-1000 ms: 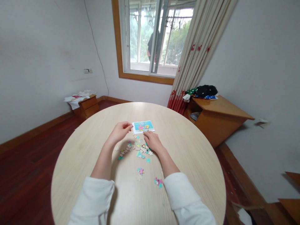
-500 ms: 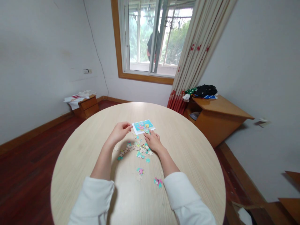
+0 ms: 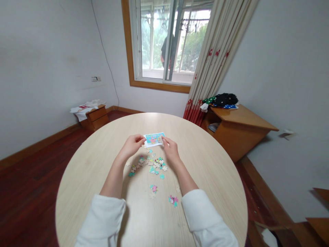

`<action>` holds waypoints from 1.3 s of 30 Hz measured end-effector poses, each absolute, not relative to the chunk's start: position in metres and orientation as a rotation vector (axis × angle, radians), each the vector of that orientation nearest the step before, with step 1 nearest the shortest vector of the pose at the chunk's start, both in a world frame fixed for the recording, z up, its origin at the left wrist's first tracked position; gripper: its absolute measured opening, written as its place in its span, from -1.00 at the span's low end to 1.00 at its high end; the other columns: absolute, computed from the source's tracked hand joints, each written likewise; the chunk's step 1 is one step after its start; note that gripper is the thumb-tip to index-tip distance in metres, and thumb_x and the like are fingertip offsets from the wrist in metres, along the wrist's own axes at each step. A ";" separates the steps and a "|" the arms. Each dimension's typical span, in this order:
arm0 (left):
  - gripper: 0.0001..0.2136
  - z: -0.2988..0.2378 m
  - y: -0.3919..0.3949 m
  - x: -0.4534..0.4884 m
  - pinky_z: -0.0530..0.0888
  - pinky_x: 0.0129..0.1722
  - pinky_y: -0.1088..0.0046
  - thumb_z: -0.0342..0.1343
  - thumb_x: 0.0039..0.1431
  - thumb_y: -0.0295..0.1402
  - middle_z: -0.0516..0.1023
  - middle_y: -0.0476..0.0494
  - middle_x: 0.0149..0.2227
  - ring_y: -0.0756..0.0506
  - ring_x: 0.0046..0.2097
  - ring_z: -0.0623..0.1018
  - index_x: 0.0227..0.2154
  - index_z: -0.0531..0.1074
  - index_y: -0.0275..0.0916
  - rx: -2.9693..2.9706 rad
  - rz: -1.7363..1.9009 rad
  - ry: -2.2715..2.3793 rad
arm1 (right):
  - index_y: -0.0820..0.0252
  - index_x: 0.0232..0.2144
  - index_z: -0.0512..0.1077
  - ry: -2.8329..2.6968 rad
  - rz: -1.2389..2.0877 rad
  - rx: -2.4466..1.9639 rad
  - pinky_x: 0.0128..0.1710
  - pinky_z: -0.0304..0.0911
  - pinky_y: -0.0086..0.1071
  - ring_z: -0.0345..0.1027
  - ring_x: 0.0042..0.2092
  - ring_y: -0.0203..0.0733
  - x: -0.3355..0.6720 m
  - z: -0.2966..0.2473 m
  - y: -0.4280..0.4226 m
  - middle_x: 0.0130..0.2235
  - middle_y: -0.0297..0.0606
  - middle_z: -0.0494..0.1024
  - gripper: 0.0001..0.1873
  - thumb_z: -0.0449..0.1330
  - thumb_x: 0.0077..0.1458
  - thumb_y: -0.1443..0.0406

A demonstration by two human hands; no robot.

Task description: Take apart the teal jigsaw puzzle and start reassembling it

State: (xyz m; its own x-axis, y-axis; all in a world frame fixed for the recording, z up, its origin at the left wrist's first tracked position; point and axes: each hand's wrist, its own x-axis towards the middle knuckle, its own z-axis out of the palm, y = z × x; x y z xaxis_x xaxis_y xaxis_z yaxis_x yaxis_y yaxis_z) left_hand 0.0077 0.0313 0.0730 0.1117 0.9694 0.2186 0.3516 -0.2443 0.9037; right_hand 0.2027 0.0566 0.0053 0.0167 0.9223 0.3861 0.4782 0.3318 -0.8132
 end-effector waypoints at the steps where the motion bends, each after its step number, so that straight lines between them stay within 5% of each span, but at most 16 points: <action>1: -0.74 0.073 0.031 0.009 0.34 -0.41 0.42 0.12 -0.10 -0.14 0.46 -0.06 -0.56 -0.05 -0.45 0.42 -0.55 0.45 -0.28 1.690 1.138 1.302 | 0.24 -0.09 0.49 -1.536 0.644 -1.223 0.08 0.20 -0.21 0.38 0.03 -0.14 0.201 0.010 0.058 0.00 -0.09 0.53 -0.59 -0.03 0.18 0.20; 7: -0.64 0.076 0.026 0.021 0.36 -0.39 0.42 0.18 -0.13 -0.04 0.55 -0.13 -0.45 -0.07 -0.39 0.46 -0.46 0.48 -0.30 1.661 1.131 1.164 | 0.17 -0.34 0.57 -1.333 0.933 -0.928 -0.12 0.33 -0.23 0.46 -0.22 -0.14 0.189 0.043 0.049 -0.26 -0.21 0.63 -0.65 0.25 -0.12 0.06; 14: -0.73 0.088 0.019 0.024 0.33 -0.40 0.45 0.18 -0.12 -0.12 0.40 0.01 -0.59 0.00 -0.47 0.39 -0.57 0.38 -0.26 1.644 1.176 1.055 | 0.19 -0.45 0.50 -1.303 1.018 -0.811 -0.19 0.36 -0.29 0.46 -0.29 -0.19 0.178 0.068 0.030 -0.36 -0.27 0.60 -0.75 0.33 -0.21 0.16; 21: -0.76 0.096 0.015 0.025 0.35 -0.39 0.42 0.12 -0.12 -0.15 0.39 0.01 -0.60 -0.01 -0.49 0.40 -0.60 0.34 -0.23 1.645 1.181 1.075 | 0.18 -0.33 0.46 -1.333 0.903 -0.829 -0.24 0.35 -0.34 0.45 -0.31 -0.22 0.176 0.077 0.024 -0.37 -0.28 0.57 -0.67 0.33 -0.21 0.18; 39: -0.71 0.102 0.011 0.021 0.48 -0.32 0.35 0.26 -0.13 -0.13 0.50 -0.05 -0.50 -0.04 -0.42 0.50 -0.48 0.41 -0.26 1.563 1.247 0.936 | 0.21 -0.41 0.52 -1.222 1.187 -0.824 -0.33 0.34 -0.33 0.39 -0.45 -0.27 0.182 0.082 0.023 -0.49 -0.33 0.56 -0.66 0.38 -0.29 0.15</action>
State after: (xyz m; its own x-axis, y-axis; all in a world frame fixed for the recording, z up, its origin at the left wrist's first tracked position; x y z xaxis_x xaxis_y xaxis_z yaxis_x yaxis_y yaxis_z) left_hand 0.0207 0.0108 0.1023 0.2046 0.9328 0.2967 0.0242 -0.3078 0.9511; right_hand 0.1821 0.0233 0.0823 -0.0671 0.9652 0.2529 -0.2247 0.2323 -0.9463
